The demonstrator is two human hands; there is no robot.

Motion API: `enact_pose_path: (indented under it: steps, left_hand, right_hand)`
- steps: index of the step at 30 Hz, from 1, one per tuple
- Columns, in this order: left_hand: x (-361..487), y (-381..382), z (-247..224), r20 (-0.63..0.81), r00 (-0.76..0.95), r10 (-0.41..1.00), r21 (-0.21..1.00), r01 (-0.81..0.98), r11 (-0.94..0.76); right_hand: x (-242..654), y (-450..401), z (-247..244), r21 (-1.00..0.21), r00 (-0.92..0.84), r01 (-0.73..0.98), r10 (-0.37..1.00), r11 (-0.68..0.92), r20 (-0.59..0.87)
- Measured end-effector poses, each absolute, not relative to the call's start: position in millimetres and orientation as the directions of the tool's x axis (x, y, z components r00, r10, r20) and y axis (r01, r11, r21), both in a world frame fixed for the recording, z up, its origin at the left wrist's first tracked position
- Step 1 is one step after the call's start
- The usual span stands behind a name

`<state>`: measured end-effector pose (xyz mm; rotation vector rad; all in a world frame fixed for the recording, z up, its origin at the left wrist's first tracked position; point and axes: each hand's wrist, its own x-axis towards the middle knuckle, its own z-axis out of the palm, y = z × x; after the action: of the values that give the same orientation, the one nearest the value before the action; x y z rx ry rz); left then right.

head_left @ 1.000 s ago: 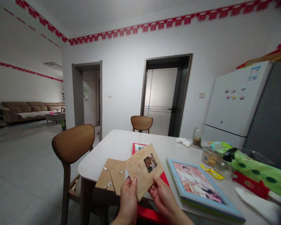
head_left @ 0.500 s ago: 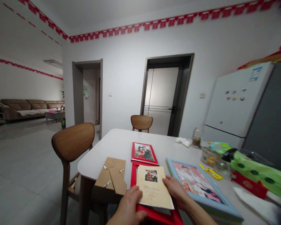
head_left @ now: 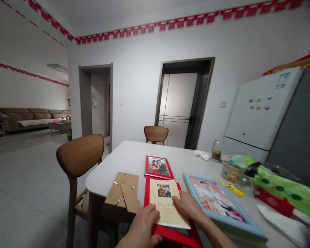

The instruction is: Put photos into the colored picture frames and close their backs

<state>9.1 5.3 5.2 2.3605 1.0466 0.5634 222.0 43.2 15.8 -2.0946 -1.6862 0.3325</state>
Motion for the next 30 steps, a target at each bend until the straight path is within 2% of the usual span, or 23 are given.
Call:
enact_pose_path:
  steps: [11,17,25,30]
  left_hand:
    - [11,4,13,0.207,0.684,0.7,0.492,0.546,-0.679]
    - [12,4,4,0.218,0.7,0.68,0.469,0.536,-0.702]
    - [9,6,4,0.215,0.731,0.648,0.457,0.511,-0.728]
    - [2,7,0,0.234,0.727,0.646,0.45,0.508,-0.735]
  right_hand:
    - [209,31,21,-0.173,0.276,0.95,0.957,-0.259,0.085]
    - [204,29,20,-0.112,0.261,0.962,0.96,-0.249,0.105]
    - [208,29,14,-0.105,0.227,0.972,0.961,-0.212,0.159]
    - [209,31,11,-0.029,0.187,0.982,0.97,-0.185,0.154]
